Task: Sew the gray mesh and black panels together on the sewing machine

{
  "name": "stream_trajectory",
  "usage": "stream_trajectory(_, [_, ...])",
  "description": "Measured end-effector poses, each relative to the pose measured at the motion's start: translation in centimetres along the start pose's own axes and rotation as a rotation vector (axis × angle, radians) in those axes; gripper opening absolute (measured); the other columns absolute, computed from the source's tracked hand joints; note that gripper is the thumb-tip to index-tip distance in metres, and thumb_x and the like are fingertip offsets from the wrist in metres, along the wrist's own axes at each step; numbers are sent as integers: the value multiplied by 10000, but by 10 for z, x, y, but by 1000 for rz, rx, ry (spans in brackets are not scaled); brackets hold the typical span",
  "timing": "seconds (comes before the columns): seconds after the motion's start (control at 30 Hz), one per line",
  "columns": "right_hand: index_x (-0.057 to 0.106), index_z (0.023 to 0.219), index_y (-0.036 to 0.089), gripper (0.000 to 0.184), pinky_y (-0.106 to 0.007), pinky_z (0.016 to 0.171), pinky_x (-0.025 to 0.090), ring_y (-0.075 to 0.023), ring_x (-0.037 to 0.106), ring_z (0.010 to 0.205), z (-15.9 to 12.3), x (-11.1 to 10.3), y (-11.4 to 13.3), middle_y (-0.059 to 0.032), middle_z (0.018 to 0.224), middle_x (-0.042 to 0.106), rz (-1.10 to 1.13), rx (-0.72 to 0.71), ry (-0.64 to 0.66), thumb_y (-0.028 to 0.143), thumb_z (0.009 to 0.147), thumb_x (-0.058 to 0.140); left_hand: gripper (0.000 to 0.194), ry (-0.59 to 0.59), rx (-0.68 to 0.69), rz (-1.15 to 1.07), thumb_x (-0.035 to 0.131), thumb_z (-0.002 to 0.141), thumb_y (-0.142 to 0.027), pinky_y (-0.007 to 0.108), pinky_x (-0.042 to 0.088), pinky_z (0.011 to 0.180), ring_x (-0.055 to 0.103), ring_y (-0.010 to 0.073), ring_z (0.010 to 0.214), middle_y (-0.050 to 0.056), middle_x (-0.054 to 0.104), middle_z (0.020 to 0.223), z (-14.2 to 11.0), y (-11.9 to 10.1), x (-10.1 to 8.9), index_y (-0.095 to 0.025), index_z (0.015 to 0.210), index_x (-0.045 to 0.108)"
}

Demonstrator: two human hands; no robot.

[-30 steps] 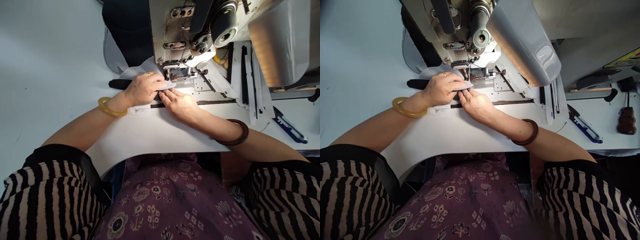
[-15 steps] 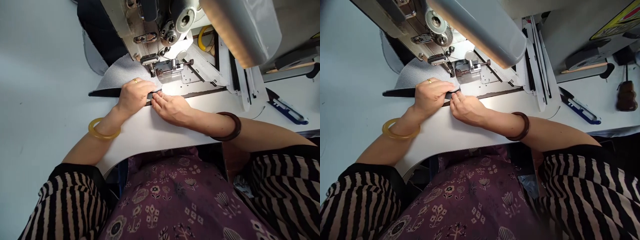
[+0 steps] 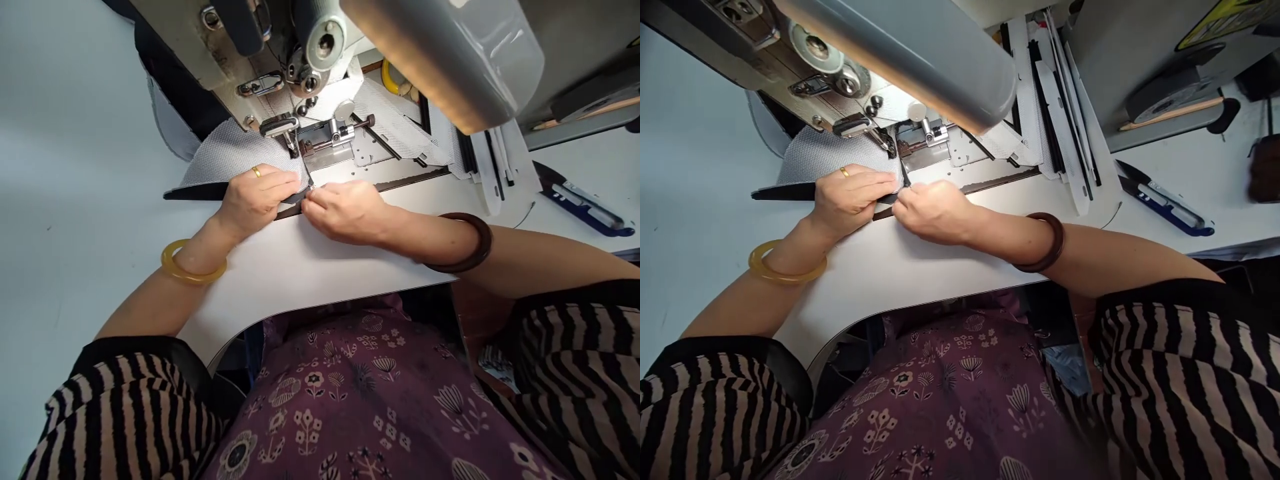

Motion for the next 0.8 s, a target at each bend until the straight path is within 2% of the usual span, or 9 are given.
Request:
stream_trajectory(0.1, [670, 1107, 133, 462, -314, 629, 327, -183, 553, 866, -4, -6, -16, -123, 1128, 689, 4, 67, -129, 169, 1021, 217, 346, -23, 39, -14, 373, 989, -96, 279, 571, 726, 669, 131, 856, -11, 755, 1005, -2, -1, 0, -207, 1023, 699])
stream_trajectory(0.17, [672, 1101, 133, 427, -310, 626, 298, -167, 534, 854, -6, -9, -21, -112, 1166, 682, 6, 42, -236, 198, 1015, 258, 353, 13, -4, -36, 363, 995, -110, 283, 565, 742, 666, 131, 870, -8, 747, 1008, -2, 2, 5, -208, 1018, 701])
stream_trajectory(0.23, [683, 1034, 137, 411, -312, 614, 270, -163, 532, 827, -9, -9, -27, -99, 1094, 693, -7, 41, -269, 238, 1008, 286, 362, 49, -55, -73, 350, 996, -122, 298, 557, 752, 668, 146, 883, 3, 739, 1009, -3, 5, 9, -205, 1006, 702])
stream_trajectory(0.3, [685, 963, 137, 407, -311, 607, 253, -162, 533, 792, -10, -8, -36, -93, 982, 687, -36, 101, -242, 275, 1000, 304, 362, 63, -78, -97, 346, 998, -137, 309, 548, 739, 664, 158, 876, 14, 732, 1004, -3, 6, 11, -200, 989, 702])
stream_trajectory(0.37, [689, 994, 134, 405, -305, 606, 251, -158, 534, 771, -11, -9, -45, -90, 935, 671, -61, 172, -193, 300, 994, 319, 363, 64, -88, -95, 344, 998, -145, 312, 537, 712, 652, 164, 850, 23, 728, 980, -2, 5, 12, -194, 951, 700])
stream_trajectory(0.53, [586, 1381, 215, 490, -288, 610, 263, -148, 555, 791, -8, -5, -46, -79, 1050, 665, -40, 170, -47, 316, 970, 337, 354, 106, -119, -78, 355, 978, -144, 302, 506, 666, 627, 167, 809, 33, 685, 850, -2, 7, 17, -190, 857, 684])
stream_trajectory(0.67, [623, 1350, 198, 495, -282, 663, 329, -146, 546, 781, -6, 4, -49, -85, 1053, 661, 50, 150, -12, 309, 962, 336, 341, 101, -108, -78, 359, 921, -100, 319, 501, 657, 617, 183, 803, 30, 685, 858, -3, 7, 17, -200, 869, 681])
stream_trajectory(0.8, [628, 1345, 195, 497, -286, 694, 350, -154, 544, 795, -5, 6, -52, -78, 1041, 671, 87, 139, -14, 305, 950, 348, 360, 92, -145, -143, 349, 926, -123, 321, 528, 689, 618, 175, 794, 24, 704, 897, -2, 11, 16, -212, 865, 692])
Point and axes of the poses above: each hand's wrist, its own z-axis towards the middle knuckle, its own x-axis out of the palm, y = z × x, the point moved 8 cm from there along z, towards the middle knuckle
